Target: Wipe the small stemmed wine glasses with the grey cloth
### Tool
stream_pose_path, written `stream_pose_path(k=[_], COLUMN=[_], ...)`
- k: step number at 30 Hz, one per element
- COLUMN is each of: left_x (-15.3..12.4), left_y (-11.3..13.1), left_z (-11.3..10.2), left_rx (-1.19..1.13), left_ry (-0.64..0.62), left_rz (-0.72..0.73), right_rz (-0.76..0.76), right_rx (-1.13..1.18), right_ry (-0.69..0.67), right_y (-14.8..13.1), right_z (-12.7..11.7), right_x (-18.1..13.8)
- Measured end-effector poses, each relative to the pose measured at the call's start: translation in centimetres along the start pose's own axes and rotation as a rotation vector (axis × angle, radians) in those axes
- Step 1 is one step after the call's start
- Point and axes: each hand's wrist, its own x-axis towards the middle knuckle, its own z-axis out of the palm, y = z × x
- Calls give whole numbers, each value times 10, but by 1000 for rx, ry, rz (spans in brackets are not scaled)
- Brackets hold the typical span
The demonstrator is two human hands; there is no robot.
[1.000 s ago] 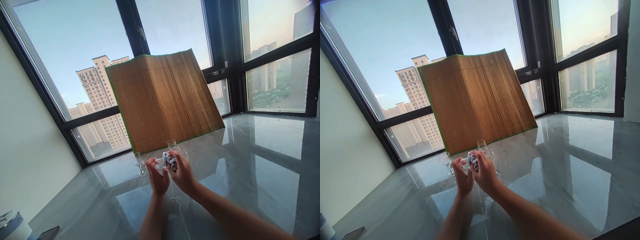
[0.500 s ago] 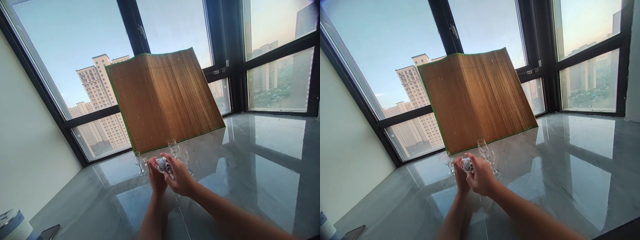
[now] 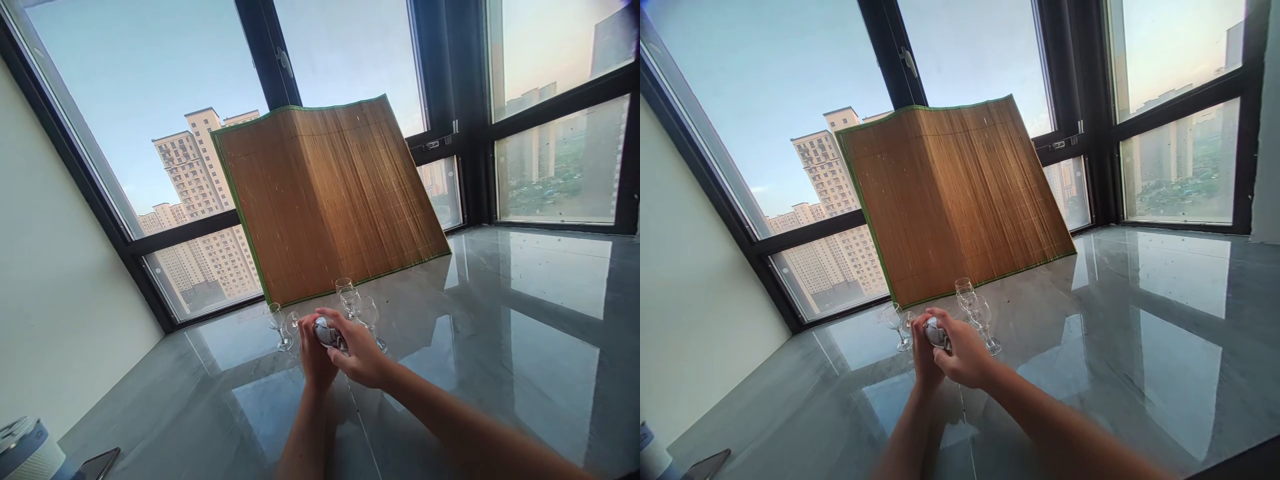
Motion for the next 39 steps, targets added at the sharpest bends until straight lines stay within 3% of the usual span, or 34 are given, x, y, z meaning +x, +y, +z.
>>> stream_pose_path(k=[10, 19, 28, 37, 39], left_x=[-1, -1, 4, 2, 3], left_y=[-5, -8, -5, -12, -14], left_z=[-1, -1, -2, 2, 3], left_rx=[20, 37, 187, 89, 39], left_ry=[-56, -53, -45, -51, -12], left_rz=[-121, -116, -200, -284, -368], right_rz=[-112, -166, -91, -76, -75], right_rx=[-137, -180, -218, -172, -158], right_ry=[58, 94, 26, 268, 325], right_y=[2, 5, 7, 15, 15], right_z=[8, 9, 6, 10, 9], right_x=[0, -2, -1, 1, 1])
